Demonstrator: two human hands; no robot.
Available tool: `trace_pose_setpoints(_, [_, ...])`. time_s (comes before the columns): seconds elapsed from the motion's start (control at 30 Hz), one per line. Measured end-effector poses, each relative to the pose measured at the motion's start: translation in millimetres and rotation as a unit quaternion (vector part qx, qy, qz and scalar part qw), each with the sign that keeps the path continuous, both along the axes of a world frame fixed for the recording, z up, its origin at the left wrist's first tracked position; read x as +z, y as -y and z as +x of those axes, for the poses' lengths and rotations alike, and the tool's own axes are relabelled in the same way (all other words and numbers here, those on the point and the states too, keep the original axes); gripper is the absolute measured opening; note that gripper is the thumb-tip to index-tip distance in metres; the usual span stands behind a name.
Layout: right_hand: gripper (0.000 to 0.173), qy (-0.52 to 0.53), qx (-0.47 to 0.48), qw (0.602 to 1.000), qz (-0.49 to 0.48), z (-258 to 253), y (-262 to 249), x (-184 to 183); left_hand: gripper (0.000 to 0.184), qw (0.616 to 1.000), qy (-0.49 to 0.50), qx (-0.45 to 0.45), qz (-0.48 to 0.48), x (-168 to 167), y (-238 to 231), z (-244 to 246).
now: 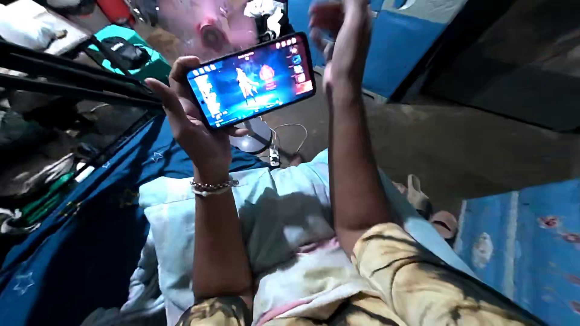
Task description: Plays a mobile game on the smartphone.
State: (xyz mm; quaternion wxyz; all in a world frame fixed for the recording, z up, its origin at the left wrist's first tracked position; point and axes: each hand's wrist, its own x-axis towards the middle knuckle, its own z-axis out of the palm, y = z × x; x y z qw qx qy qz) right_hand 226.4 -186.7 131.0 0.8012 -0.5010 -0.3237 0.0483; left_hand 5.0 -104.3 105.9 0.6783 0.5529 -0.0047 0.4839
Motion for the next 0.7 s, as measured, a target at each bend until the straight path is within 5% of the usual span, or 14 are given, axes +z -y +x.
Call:
trace_pose_setpoints(0.1, [0.056,-0.059,0.203,0.977,0.012,-35,15,-71,0.067,0.999,-0.045,-0.025,-0.002,-6,14,-17])
trace_pose_setpoints(0.23, [0.078,-0.012,0.331,0.943,0.016,-22,39,-73,0.066,0.996,-0.031,-0.077,-0.032,-41,6,-13])
trace_pose_setpoints(0.4, [0.074,0.037,0.365,0.918,-0.149,-22,43,-65,0.064,0.993,-0.023,-0.089,-0.078,-71,-24,1])
trace_pose_setpoints(0.7, [0.059,-0.076,0.291,0.948,-0.107,0,-5,-132,0.060,0.989,-0.052,-0.072,-0.116,-119,-60,40])
